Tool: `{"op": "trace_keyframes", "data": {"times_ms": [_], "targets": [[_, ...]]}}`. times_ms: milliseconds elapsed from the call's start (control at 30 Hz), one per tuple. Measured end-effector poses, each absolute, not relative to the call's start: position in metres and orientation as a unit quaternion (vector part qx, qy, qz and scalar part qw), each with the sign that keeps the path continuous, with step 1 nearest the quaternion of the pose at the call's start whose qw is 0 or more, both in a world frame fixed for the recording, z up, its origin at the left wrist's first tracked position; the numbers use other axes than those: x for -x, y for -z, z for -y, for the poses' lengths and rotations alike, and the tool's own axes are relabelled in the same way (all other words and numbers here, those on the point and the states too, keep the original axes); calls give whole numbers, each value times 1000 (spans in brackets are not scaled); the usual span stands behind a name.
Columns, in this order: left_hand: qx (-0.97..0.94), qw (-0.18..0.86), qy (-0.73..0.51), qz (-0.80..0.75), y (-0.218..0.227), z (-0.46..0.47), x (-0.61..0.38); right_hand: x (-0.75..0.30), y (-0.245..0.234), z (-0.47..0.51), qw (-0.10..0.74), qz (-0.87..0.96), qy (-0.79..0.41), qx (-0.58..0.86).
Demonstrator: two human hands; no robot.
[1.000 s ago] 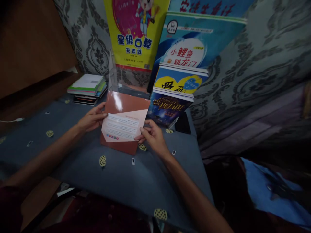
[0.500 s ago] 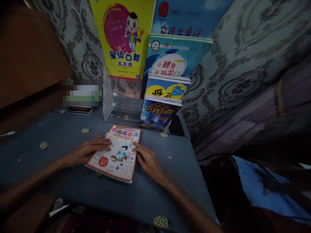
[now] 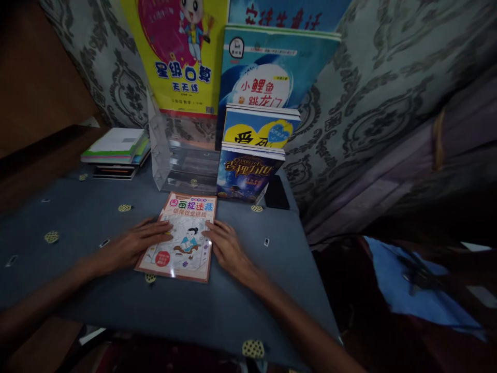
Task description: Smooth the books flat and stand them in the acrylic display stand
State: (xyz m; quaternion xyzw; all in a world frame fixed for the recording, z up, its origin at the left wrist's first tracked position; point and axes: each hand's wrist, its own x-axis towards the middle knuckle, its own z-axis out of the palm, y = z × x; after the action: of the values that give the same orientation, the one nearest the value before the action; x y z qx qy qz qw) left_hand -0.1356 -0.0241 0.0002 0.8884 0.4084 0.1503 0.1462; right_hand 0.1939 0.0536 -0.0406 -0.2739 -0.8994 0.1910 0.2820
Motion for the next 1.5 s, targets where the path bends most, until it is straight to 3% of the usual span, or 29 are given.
{"op": "trace_keyframes", "data": {"times_ms": [200, 467, 867, 1200, 1500], "targets": [[-893, 114, -144, -411, 9, 27, 144, -186, 30, -56, 236, 920, -154, 272], [-888, 128, -139, -419, 6, 24, 144, -186, 29, -56, 233, 918, -166, 275], [-763, 139, -238, -584, 10, -44, 128, -177, 22, -52, 250, 909, -152, 297], [-763, 87, -229, -599, 23, -43, 126, -102, 19, -77, 211, 930, -143, 264], [-760, 121, -251, -588, 27, -44, 128, -55, 19, -100, 181, 934, -150, 270]]}}
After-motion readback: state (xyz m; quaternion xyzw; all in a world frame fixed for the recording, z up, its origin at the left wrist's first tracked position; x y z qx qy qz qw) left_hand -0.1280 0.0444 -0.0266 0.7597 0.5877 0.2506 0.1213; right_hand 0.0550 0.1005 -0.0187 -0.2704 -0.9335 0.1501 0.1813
